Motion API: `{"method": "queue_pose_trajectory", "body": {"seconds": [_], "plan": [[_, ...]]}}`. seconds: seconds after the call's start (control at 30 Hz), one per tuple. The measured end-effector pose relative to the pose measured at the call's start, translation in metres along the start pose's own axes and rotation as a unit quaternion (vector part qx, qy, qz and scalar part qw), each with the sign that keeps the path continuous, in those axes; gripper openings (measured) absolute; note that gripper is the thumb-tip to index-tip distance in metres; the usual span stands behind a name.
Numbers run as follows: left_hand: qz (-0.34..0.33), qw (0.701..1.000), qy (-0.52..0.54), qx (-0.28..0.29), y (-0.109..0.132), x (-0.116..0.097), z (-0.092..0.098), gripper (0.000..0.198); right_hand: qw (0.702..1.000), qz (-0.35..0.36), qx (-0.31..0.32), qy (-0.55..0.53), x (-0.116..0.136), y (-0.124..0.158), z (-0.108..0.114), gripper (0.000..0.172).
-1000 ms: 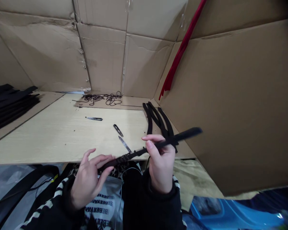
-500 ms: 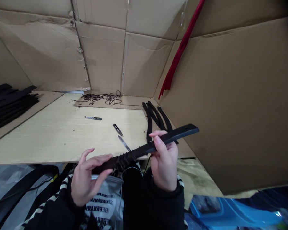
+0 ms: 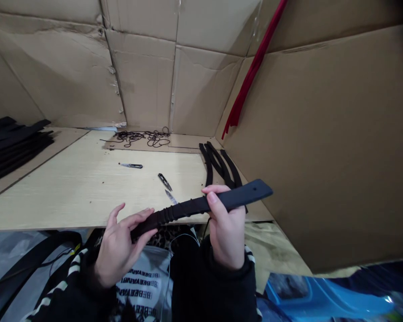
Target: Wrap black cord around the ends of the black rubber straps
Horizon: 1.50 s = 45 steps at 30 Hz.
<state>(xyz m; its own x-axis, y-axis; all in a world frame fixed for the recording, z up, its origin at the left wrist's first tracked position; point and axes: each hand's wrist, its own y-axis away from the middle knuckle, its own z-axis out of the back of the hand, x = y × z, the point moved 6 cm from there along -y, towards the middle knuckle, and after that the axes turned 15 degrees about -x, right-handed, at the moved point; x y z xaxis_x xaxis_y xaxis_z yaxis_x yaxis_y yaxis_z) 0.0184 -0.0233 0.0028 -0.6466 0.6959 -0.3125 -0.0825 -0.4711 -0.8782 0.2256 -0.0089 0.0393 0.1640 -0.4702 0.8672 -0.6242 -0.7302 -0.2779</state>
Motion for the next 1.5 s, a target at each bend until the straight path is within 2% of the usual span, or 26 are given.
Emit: {"method": "queue_pose_trajectory", "body": {"seconds": [0.13,0.27,0.33,0.4,0.53,0.6,0.67,0.73,0.8,0.87,0.97,1.03,1.1,1.2,1.33,1.5], "plan": [[-0.017,0.998,0.032,0.055,0.003,-0.004,-0.005,0.007,1.000,-0.023,-0.005,0.014,-0.006,-0.002,0.002,0.018],[0.024,0.989,0.110,0.093,0.013,0.000,-0.010,0.042,0.999,-0.030,-0.032,0.009,-0.005,-0.002,0.001,0.017],[0.070,0.984,0.124,0.107,0.017,0.007,-0.014,0.046,0.999,-0.033,-0.037,-0.004,-0.004,-0.003,0.000,0.016],[0.079,0.985,0.123,0.095,0.018,0.010,-0.014,0.036,0.997,-0.058,-0.048,-0.022,-0.007,-0.004,-0.001,0.019],[0.031,0.994,0.101,0.023,0.010,0.004,-0.006,0.024,0.989,-0.133,-0.032,-0.055,-0.017,-0.007,-0.005,0.028],[0.085,0.990,0.107,0.025,0.008,0.007,-0.004,0.016,0.988,-0.142,-0.018,-0.056,-0.019,-0.006,-0.007,0.030],[0.192,0.968,0.147,0.066,0.010,0.014,-0.009,0.015,0.990,-0.135,-0.026,-0.040,-0.019,-0.006,-0.006,0.031],[0.279,0.934,0.199,0.099,0.016,0.019,-0.014,0.022,0.992,-0.123,-0.032,-0.022,-0.018,-0.006,-0.006,0.030],[0.301,0.929,0.203,0.074,0.019,0.022,-0.014,0.041,0.993,-0.116,-0.019,-0.019,-0.016,-0.005,-0.008,0.029],[0.267,0.952,0.150,0.023,0.018,0.025,-0.009,0.054,0.993,-0.114,-0.009,-0.022,-0.015,-0.005,-0.010,0.029],[0.145,0.988,0.015,-0.043,0.014,0.020,0.002,0.040,0.992,-0.118,-0.002,-0.033,-0.013,-0.005,-0.011,0.026],[0.055,0.995,-0.060,-0.065,0.009,0.013,0.006,0.031,0.992,-0.120,0.004,-0.038,-0.013,-0.004,-0.012,0.026],[-0.003,0.992,-0.106,-0.068,0.005,0.009,0.008,0.029,0.992,-0.121,0.009,-0.038,-0.013,-0.004,-0.013,0.027],[-0.047,0.990,-0.114,-0.068,0.000,0.007,0.010,0.035,0.991,-0.126,0.015,-0.038,-0.015,-0.004,-0.014,0.031],[-0.076,0.991,-0.083,-0.070,-0.001,0.007,0.010,0.033,0.992,-0.121,0.023,-0.028,-0.016,-0.005,-0.014,0.028],[-0.106,0.986,-0.121,-0.040,-0.012,0.014,0.006,0.033,0.995,-0.052,0.087,0.003,-0.012,-0.015,-0.019,0.018]]}}
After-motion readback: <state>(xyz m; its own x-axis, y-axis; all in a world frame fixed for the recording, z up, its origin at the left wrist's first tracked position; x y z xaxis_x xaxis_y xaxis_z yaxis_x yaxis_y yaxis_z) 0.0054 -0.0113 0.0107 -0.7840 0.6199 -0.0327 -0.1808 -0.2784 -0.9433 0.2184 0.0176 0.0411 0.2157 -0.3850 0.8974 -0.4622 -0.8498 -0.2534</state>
